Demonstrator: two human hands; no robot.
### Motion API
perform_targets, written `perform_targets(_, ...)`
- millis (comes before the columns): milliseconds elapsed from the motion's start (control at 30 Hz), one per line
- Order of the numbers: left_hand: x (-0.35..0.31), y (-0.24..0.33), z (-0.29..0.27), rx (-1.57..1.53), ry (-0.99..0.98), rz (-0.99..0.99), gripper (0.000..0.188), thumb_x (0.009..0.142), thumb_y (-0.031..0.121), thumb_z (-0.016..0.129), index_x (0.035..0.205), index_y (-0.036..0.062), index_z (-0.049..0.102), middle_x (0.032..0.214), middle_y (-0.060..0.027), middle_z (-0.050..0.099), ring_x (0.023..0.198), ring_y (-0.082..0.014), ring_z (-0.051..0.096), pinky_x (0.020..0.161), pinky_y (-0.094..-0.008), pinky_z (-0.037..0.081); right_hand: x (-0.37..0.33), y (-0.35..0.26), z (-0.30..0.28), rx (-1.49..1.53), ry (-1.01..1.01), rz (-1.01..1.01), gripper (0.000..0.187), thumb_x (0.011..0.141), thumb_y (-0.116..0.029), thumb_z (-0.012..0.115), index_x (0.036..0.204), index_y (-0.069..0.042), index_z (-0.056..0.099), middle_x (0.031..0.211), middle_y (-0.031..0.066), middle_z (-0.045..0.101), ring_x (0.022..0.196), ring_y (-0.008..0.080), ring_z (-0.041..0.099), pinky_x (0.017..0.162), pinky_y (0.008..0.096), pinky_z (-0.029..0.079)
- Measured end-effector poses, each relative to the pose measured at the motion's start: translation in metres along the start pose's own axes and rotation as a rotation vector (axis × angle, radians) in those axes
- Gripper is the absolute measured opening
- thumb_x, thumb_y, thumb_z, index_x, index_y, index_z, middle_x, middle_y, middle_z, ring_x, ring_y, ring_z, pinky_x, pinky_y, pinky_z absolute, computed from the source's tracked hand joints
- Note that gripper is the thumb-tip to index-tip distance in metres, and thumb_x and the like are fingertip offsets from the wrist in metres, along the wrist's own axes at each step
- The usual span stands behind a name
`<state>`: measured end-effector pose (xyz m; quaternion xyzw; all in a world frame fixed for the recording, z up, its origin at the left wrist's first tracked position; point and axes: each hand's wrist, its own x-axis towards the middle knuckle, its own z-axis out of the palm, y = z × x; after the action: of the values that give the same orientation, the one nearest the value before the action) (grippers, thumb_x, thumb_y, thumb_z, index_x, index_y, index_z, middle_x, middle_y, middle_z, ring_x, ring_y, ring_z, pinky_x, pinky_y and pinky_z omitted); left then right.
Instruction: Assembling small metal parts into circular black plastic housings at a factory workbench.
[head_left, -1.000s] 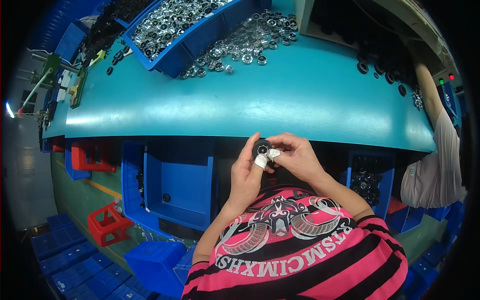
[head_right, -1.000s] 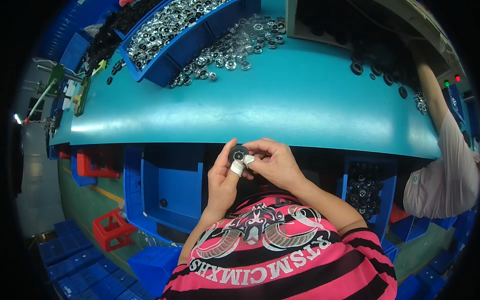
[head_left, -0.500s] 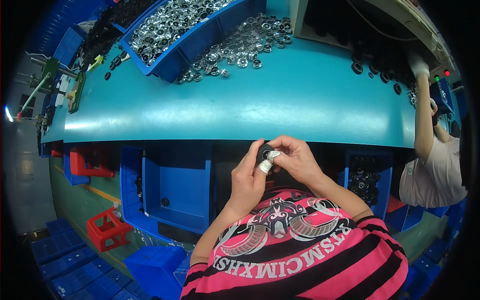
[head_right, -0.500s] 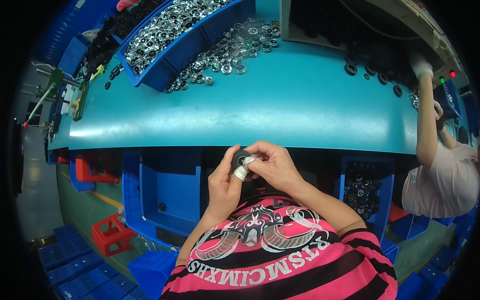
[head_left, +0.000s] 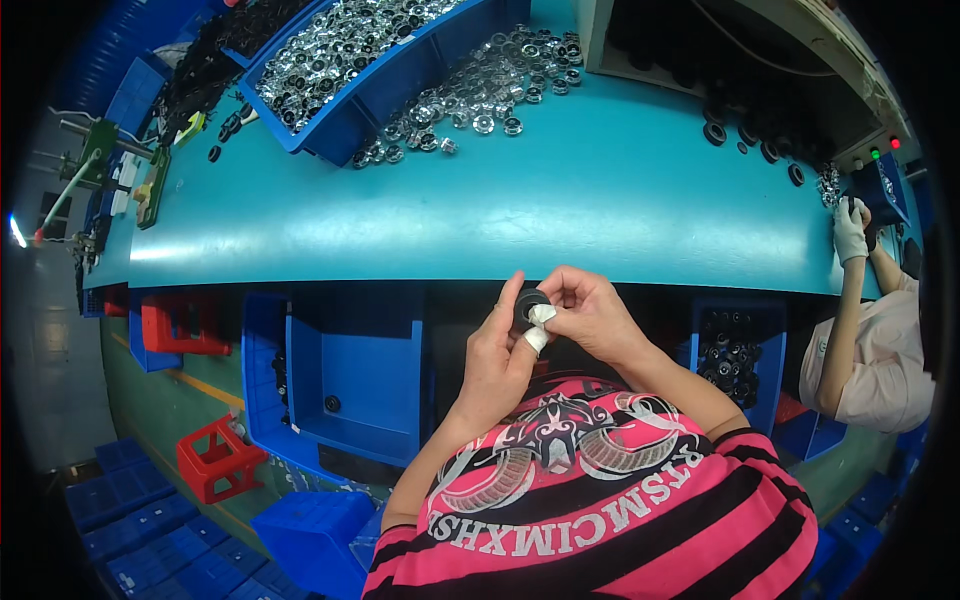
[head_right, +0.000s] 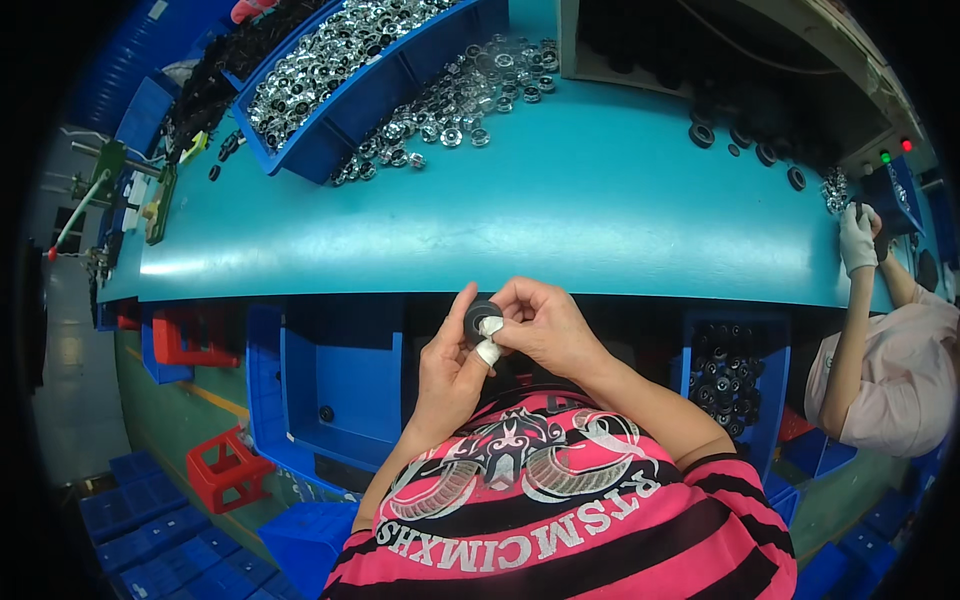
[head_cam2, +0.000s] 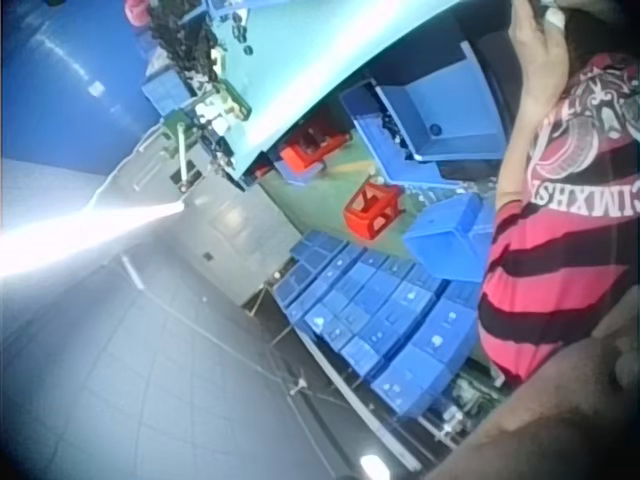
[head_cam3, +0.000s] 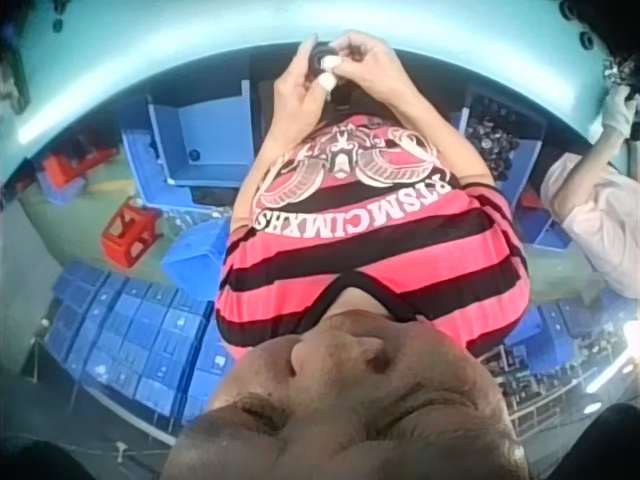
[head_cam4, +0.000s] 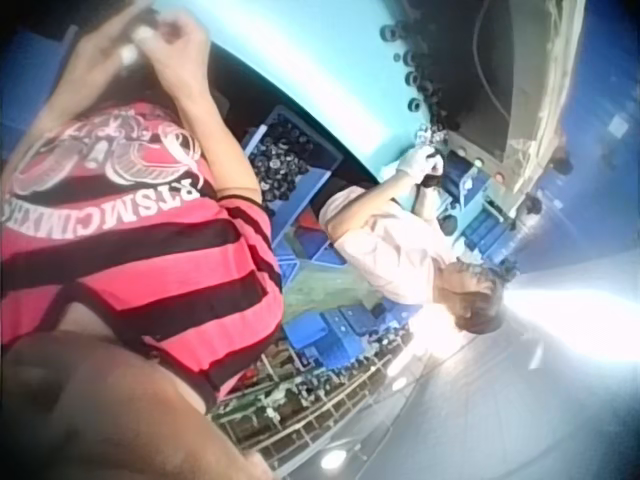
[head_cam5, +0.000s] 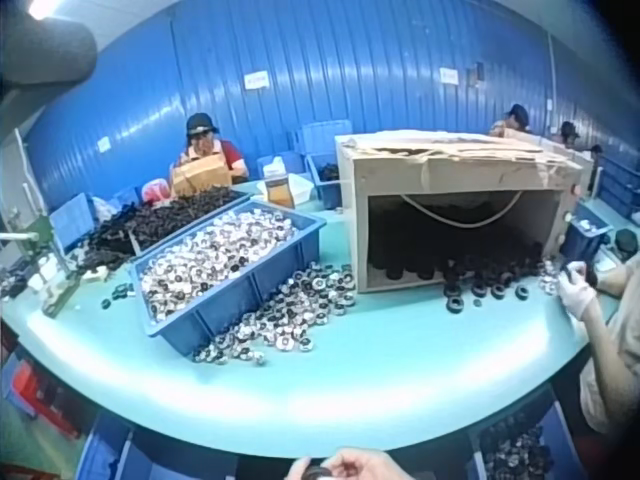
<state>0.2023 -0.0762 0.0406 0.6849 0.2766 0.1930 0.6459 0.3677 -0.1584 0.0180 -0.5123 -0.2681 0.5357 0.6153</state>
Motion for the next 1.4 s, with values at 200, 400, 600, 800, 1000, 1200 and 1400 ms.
perform_targets(200, 0.005, 0.003, 0.001, -0.391, -0.025, -0.097, 0.060, 0.097, -0.003, 0.064, 0.153, -0.0016, 0.044, 0.119, -0.0099, 0.067, 0.096, -0.0134, 0.068, 0.069, -0.0251, 0.057, -0.002, -0.004, -0.009, 0.131, -0.033, 0.158, 0.015, 0.098, -0.010, 0.067, 0.107, 0.002, 0.069, 0.090, 0.0067, 0.071, 0.071, 0.0102, 0.067, 0.063, 0.0250, 0.059)
perform_targets(400, 0.007, 0.005, -0.011, -0.424, 0.076, -0.081, 0.057, 0.092, -0.001, 0.073, 0.145, -0.0042, 0.051, 0.107, -0.0083, 0.066, 0.087, -0.0148, 0.067, 0.064, -0.0278, 0.059, 0.001, -0.024, -0.044, 0.043, 0.058, 0.032, 0.025, 0.104, -0.016, 0.062, 0.117, 0.003, 0.071, 0.095, 0.0090, 0.072, 0.073, 0.0117, 0.067, 0.064, 0.0255, 0.060)
perform_targets(600, -0.030, -0.013, -0.086, 0.049, 0.351, -0.143, 0.059, 0.085, 0.002, 0.076, 0.141, 0.0010, 0.056, 0.104, -0.0104, 0.067, 0.088, -0.0206, 0.067, 0.071, -0.0325, 0.057, 0.025, -0.102, -0.137, -0.819, 0.522, -0.346, 0.032, 0.094, -0.018, 0.072, 0.122, -0.003, 0.072, 0.101, 0.0101, 0.073, 0.081, 0.0170, 0.069, 0.075, 0.0332, 0.058)
perform_targets(800, -0.133, -0.085, -0.218, 1.267, 0.618, -0.436, 0.062, 0.079, -0.002, 0.074, 0.139, 0.0043, 0.061, 0.095, -0.0194, 0.069, 0.088, -0.0401, 0.068, 0.082, -0.0481, 0.053, 0.041, -0.125, -0.265, -1.381, 0.979, -0.269, 0.047, 0.088, -0.024, 0.079, 0.130, -0.006, 0.067, 0.122, 0.0174, 0.066, 0.102, 0.0324, 0.070, 0.091, 0.0437, 0.056)
perform_targets(1000, -0.072, -0.034, -0.127, 0.454, 0.492, -0.135, 0.057, 0.092, 0.012, 0.066, 0.146, 0.0019, 0.052, 0.098, -0.0188, 0.064, 0.087, -0.0320, 0.065, 0.080, -0.0435, 0.055, 0.064, -0.124, -0.211, -1.262, 0.747, -0.297, 0.060, 0.080, -0.023, 0.084, 0.134, -0.007, 0.062, 0.117, 0.0154, 0.069, 0.108, 0.0316, 0.069, 0.093, 0.0434, 0.056)
perform_targets(1200, 0.010, -0.007, -0.020, -0.910, -0.164, 0.003, 0.060, 0.107, 0.031, 0.055, 0.155, -0.0008, 0.039, 0.124, -0.0226, 0.063, 0.104, -0.0277, 0.067, 0.087, -0.0413, 0.058, 0.020, -0.086, -0.025, -0.878, -0.152, -0.628, 0.062, 0.077, -0.017, 0.083, 0.135, -0.010, 0.061, 0.119, 0.0088, 0.071, 0.108, 0.0261, 0.068, 0.092, 0.0406, 0.055)
perform_targets(1400, 0.015, -0.025, -0.034, -0.917, -0.055, -0.054, 0.052, 0.110, 0.030, 0.054, 0.151, -0.0007, 0.045, 0.120, -0.0223, 0.065, 0.100, -0.0231, 0.065, 0.084, -0.0381, 0.056, 0.070, -0.079, -0.014, -0.687, -0.267, -0.469, 0.044, 0.086, -0.026, 0.082, 0.124, -0.010, 0.069, 0.114, 0.0098, 0.069, 0.100, 0.0228, 0.067, 0.084, 0.0370, 0.057)
